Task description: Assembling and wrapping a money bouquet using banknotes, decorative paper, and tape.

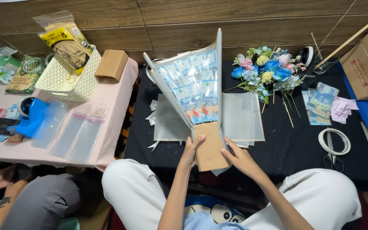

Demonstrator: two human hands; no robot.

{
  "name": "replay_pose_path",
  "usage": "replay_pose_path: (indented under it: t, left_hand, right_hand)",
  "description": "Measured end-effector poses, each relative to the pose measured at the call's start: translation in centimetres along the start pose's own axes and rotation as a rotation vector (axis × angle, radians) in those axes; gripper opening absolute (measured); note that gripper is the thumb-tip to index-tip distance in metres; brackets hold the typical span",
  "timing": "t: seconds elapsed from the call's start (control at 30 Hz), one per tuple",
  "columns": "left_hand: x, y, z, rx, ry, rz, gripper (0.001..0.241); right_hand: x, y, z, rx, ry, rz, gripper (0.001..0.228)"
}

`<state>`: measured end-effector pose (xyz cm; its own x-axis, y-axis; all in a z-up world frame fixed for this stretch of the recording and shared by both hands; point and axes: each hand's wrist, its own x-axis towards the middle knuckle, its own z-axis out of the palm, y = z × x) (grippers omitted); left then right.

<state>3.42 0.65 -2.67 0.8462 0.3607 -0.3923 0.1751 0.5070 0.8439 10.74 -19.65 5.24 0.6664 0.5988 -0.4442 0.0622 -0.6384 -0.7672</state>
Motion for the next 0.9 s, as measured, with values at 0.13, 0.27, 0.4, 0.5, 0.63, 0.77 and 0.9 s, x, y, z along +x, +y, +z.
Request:
replay_pose_path:
  t: [0.13,0.27,0.4,0.5,0.63,0.77,0.9]
  left_hand:
    - [3.9,-5.3,-2.7,-0.049,0.029,-0.027,0.099]
    - [4.1,-6.0,-2.9,-0.074,0.068,-0.056,0.090]
    - [4.6,-6.5,-3.4,-0.021,0.077,-0.055,0.090]
    - [1.4,-1.7,-0.5,0.078,0.086,0.013,0.088]
    - [0.0,0.1,1.5,0.109,0.086,0.026,0.089]
    - [-1.7,2.5,3.8,0.139,0.110,0.074,0.089]
    - [-2.1,2.8,4.6,0.193,0.110,0.118,0.085]
  right_hand:
    - [-0.5,-0.8,1.3,0.094,0.099,0.000,0.073]
    - [-0.9,-1.0,2.6,0.185,0.165,-0.030,0.068]
    - [-2.1,-2.7,3.3,0.293,0.238,-0.076,0.064]
    - [-2.0,-2.1,4.0,0.363,0.266,-0.082,0.065]
    - [-2.7,-2.3,3.8,0.411,0.289,-0.104,0.069]
    - [-1.5,-0.1,4.2,0.461,0.333,-0.205,0.073]
    - [-1.6,-0.2,3.4,0.568,0.365,-0.228,0.068]
